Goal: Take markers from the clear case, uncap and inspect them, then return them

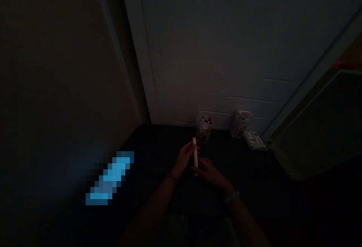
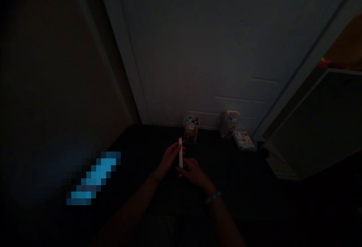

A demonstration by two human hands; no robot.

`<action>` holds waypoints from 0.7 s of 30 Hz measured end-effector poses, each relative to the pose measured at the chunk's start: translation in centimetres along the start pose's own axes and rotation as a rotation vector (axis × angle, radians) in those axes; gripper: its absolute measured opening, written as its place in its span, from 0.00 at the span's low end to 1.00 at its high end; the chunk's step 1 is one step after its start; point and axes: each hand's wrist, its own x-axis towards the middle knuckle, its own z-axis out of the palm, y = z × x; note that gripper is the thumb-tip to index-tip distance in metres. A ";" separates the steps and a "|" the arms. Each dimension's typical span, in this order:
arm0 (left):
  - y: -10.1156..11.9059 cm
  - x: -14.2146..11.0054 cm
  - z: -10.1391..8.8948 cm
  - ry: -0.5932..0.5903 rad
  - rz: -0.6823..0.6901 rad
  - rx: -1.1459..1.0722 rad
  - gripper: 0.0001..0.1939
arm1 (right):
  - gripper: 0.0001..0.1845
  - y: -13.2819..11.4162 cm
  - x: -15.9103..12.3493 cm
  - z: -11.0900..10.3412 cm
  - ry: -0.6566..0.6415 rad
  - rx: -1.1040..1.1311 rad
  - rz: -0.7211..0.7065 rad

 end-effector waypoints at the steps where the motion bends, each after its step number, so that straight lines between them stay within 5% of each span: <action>1: 0.0 0.0 0.0 0.001 0.003 -0.002 0.26 | 0.17 0.0 0.0 0.0 -0.002 0.003 0.002; 9: -0.3 0.2 -0.1 0.078 0.033 -0.054 0.24 | 0.16 0.3 0.1 0.1 0.022 0.048 0.035; 15: 0.2 -0.3 0.0 0.023 -0.001 -0.167 0.29 | 0.21 -0.6 0.4 -0.4 -0.063 0.211 0.035; 21: 0.3 -0.3 0.1 -0.033 0.018 -0.068 0.27 | 0.19 -1.1 0.2 -0.5 -0.052 0.149 0.017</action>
